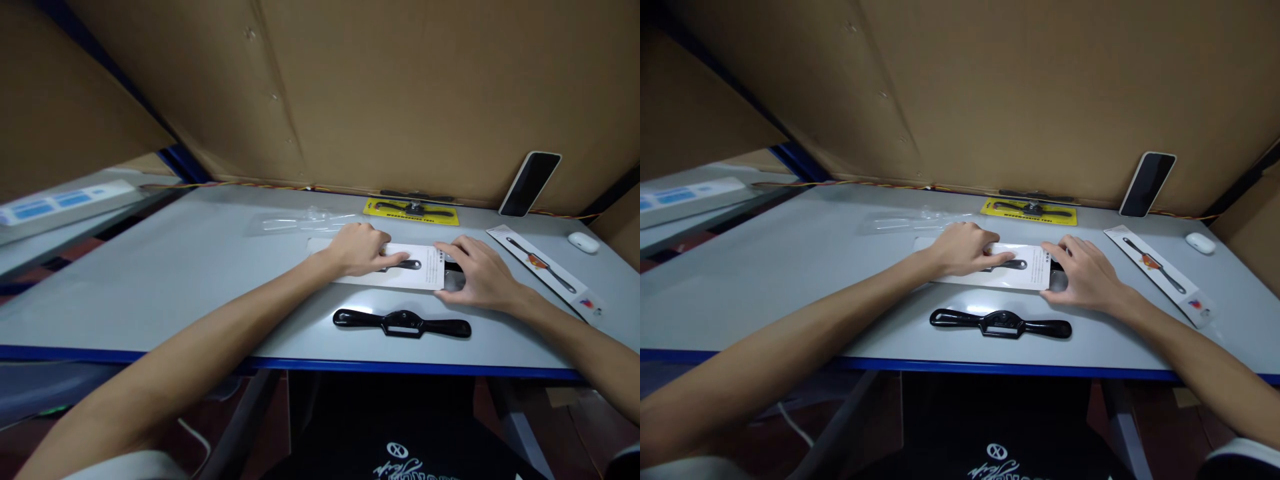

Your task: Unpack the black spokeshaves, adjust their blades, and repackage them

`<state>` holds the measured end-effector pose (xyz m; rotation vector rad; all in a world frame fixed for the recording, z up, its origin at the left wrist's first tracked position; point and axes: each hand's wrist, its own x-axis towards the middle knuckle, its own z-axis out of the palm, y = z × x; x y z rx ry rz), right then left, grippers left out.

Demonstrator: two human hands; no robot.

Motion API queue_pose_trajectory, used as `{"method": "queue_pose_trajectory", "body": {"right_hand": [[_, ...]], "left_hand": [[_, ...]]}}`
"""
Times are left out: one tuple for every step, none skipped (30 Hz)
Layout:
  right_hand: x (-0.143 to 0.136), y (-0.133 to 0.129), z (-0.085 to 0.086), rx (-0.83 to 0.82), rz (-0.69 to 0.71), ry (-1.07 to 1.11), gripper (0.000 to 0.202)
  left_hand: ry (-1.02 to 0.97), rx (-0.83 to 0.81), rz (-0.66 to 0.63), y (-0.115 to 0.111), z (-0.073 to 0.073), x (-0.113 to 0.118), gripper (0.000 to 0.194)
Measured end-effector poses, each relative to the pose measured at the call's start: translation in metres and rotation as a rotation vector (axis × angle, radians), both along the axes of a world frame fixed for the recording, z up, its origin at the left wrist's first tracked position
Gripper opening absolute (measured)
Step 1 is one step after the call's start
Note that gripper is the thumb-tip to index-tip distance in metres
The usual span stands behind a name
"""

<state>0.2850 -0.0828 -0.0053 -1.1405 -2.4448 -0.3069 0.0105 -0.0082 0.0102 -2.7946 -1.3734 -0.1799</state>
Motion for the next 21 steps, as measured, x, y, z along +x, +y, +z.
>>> {"method": "queue_pose_trajectory", "body": {"right_hand": [[-0.001, 0.000, 0.000, -0.003, -0.004, 0.000, 0.064], [-0.002, -0.001, 0.000, -0.005, -0.010, -0.001, 0.064], [-0.002, -0.001, -0.001, -0.007, -0.015, -0.002, 0.065], [-0.003, -0.002, -0.001, -0.006, -0.017, -0.002, 0.065], [-0.004, -0.002, -0.002, -0.003, -0.019, 0.000, 0.066], [-0.005, -0.002, -0.002, 0.001, -0.020, 0.002, 0.066], [-0.006, -0.002, -0.003, 0.006, -0.020, 0.003, 0.067], [-0.007, -0.002, -0.003, 0.010, -0.019, 0.003, 0.067], [-0.008, -0.002, -0.004, 0.011, -0.019, 0.001, 0.068], [-0.009, -0.002, -0.004, 0.012, -0.021, -0.003, 0.068], [-0.010, -0.002, -0.004, 0.010, -0.022, -0.008, 0.068], [-0.010, -0.002, -0.004, 0.006, -0.025, -0.011, 0.068], [-0.011, -0.002, -0.004, 0.005, -0.027, -0.014, 0.068], [-0.012, -0.002, -0.004, 0.005, -0.027, -0.017, 0.068], [-0.013, -0.002, -0.004, 0.007, -0.026, -0.019, 0.068], [-0.013, -0.001, -0.004, 0.013, -0.022, -0.021, 0.068], [-0.014, -0.001, -0.004, 0.020, -0.016, -0.023, 0.068], [-0.015, -0.002, -0.003, 0.029, -0.010, -0.025, 0.067], [-0.016, -0.002, -0.003, 0.036, -0.006, -0.026, 0.067], [-0.017, -0.002, -0.003, 0.041, -0.006, -0.026, 0.066], [-0.017, -0.002, -0.003, 0.045, -0.005, -0.026, 0.065]], "left_hand": [[-0.003, 0.005, -0.001, 0.000, 0.000, 0.001, 0.076], [-0.006, 0.009, -0.004, -0.001, 0.000, 0.002, 0.076], [-0.010, 0.013, -0.009, -0.001, -0.001, 0.003, 0.076], [-0.017, 0.020, -0.015, -0.001, -0.001, 0.003, 0.076], [-0.026, 0.027, -0.022, -0.001, -0.001, 0.004, 0.076], [-0.035, 0.036, -0.029, -0.002, -0.001, 0.004, 0.076], [-0.043, 0.043, -0.035, -0.002, -0.002, 0.004, 0.076], [-0.048, 0.046, -0.037, -0.002, -0.002, 0.005, 0.076], [-0.050, 0.044, -0.039, -0.002, -0.003, 0.005, 0.076], [-0.050, 0.038, -0.038, -0.002, -0.003, 0.006, 0.076], [-0.049, 0.031, -0.036, -0.003, -0.003, 0.006, 0.076], [-0.046, 0.025, -0.036, -0.003, -0.003, 0.007, 0.077], [-0.043, 0.022, -0.037, -0.004, -0.003, 0.008, 0.077], [-0.041, 0.024, -0.042, -0.005, -0.003, 0.009, 0.077], [-0.039, 0.030, -0.048, -0.005, -0.003, 0.010, 0.078], [-0.038, 0.039, -0.054, -0.006, -0.003, 0.011, 0.078], [-0.038, 0.046, -0.059, -0.007, -0.003, 0.012, 0.078], [-0.036, 0.052, -0.063, -0.007, -0.003, 0.013, 0.078], [-0.036, 0.059, -0.065, -0.008, -0.003, 0.014, 0.078], [-0.037, 0.064, -0.068, -0.008, -0.003, 0.015, 0.078], [-0.041, 0.070, -0.072, -0.009, -0.003, 0.016, 0.078]]}}
